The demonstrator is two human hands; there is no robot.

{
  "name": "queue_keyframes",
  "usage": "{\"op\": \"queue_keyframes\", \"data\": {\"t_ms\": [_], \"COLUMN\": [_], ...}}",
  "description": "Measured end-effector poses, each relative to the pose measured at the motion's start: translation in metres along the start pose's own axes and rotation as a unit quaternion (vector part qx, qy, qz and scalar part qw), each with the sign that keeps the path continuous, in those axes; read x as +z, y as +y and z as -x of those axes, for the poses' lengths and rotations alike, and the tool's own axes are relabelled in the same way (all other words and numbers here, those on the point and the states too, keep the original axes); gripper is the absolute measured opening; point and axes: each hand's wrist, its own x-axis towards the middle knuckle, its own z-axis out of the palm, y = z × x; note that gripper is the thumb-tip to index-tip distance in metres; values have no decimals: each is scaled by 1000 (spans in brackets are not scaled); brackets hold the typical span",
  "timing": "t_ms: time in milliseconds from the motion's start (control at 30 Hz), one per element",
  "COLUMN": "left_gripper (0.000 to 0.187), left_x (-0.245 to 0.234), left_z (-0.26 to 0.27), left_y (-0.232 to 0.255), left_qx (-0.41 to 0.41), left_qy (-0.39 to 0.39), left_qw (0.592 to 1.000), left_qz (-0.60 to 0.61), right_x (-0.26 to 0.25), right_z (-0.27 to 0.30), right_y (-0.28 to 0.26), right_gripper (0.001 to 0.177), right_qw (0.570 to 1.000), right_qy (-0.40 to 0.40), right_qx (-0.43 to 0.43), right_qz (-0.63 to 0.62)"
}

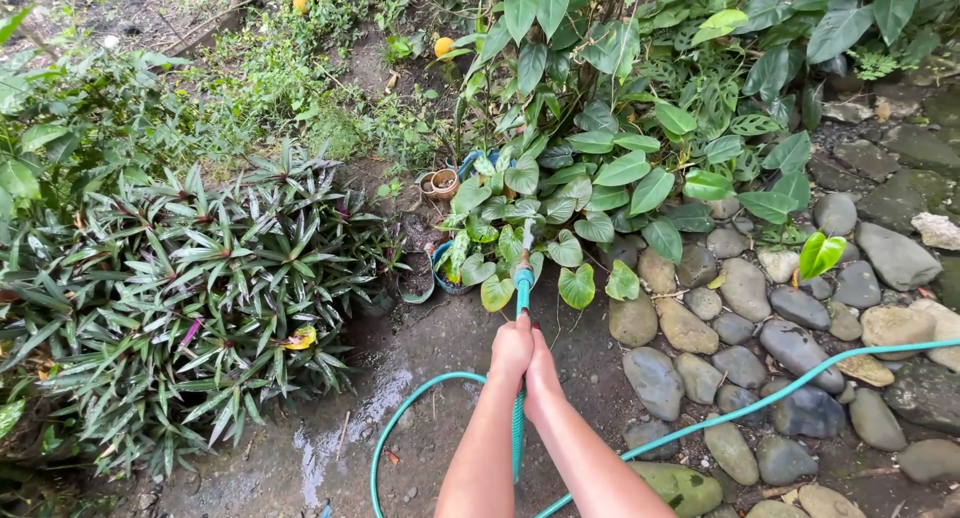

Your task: Watering various plants in an outdoor garden using a garden hose

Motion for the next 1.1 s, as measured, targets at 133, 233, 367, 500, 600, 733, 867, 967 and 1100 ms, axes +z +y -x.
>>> {"op": "queue_keyframes", "data": {"t_ms": [133,233,367,500,600,733,867,967,1100], "left_gripper": [62,59,60,58,60,62,64,64,65], "left_x": [3,10,17,17,25,39,44,47,53], "left_z": [17,16,17,36,23,13,25,26,10], "left_y": [15,19,23,35,30,29,40,44,46], "left_qx": [-3,7,8,-5,-5,3,13,21,32], "left_qy": [-6,-3,-9,-5,2,-3,-4,-8,-7], "left_qw": [1000,1000,999,996,995,994,992,991,993], "left_qz": [13,22,53,87,104,109,122,131,118], "right_x": [-8,-16,-24,-31,-33,-42,-51,-56,-57], "right_z": [-1,-2,-3,-3,-2,-3,-4,-5,-7], "right_y": [-6,-10,-14,-20,-22,-28,-34,-38,-46], "right_gripper": [70,70,70,71,71,71,72,72,72], "right_qw": [1000,1000,1000,1000,999,999,998,998,998], "right_qy": [5,8,14,20,23,24,23,23,26], "right_qx": [-2,-2,-3,-4,-8,-10,-10,-11,-15], "right_qz": [10,15,17,19,23,39,57,62,59]}}
